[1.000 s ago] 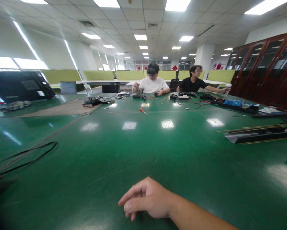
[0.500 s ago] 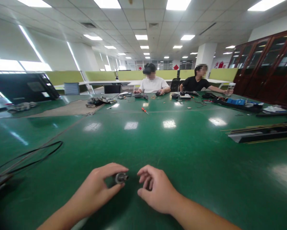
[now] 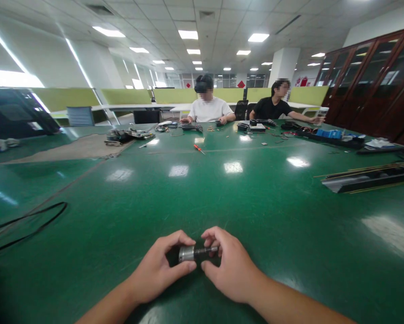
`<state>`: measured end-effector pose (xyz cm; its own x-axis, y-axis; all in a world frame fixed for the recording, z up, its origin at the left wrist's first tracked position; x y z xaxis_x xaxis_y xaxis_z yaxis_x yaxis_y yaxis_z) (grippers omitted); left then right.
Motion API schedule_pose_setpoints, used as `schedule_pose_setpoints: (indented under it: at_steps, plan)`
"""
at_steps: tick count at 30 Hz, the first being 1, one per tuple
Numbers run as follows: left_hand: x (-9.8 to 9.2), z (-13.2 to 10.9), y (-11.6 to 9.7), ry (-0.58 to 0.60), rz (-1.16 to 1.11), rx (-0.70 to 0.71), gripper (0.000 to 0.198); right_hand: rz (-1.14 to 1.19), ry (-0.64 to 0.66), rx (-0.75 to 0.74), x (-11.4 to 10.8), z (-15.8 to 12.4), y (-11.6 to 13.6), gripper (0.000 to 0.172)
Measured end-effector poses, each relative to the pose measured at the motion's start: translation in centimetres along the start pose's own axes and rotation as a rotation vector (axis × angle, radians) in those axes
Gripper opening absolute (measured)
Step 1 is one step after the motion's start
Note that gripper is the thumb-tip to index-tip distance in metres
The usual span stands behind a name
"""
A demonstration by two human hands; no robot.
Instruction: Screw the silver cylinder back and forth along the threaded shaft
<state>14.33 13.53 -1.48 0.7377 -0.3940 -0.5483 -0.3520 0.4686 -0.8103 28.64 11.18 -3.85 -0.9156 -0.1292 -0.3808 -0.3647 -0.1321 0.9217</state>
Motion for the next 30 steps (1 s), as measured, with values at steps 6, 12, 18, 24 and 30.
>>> schedule_pose_setpoints:
  at_steps: [6,12,18,24,30]
  plan:
    - [0.71,0.08,0.35,0.052,-0.017,-0.020,0.024,-0.057,0.003,-0.048,0.00,0.00,1.08,0.026]
    - [0.72,0.01,0.05,0.057,0.043,-0.004,0.022,-0.074,-0.006,-0.046,-0.03,0.04,1.10,0.019]
    - [0.61,-0.04,-0.18,0.047,0.076,0.006,0.020,-0.054,-0.021,-0.032,-0.16,0.15,0.88,0.014]
    - [0.48,-0.12,-0.31,0.022,0.089,0.015,0.020,-0.025,-0.020,-0.007,-0.15,0.19,0.75,0.014]
    - [0.43,-0.16,-0.42,0.011,0.067,0.024,0.019,-0.026,-0.025,0.009,-0.18,-0.03,0.63,0.013]
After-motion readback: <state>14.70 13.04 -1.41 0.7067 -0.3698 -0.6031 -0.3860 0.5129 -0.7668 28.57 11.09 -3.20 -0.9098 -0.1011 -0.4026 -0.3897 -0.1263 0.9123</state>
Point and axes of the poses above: each hand's wrist, its own z-axis towards the middle knuckle, its own x-axis out of the palm, y = z × x, the point moved 9 cm from there along z, towards the middle knuckle, and after that the axes turned 5 degrees about x, right-handed, at the moved point
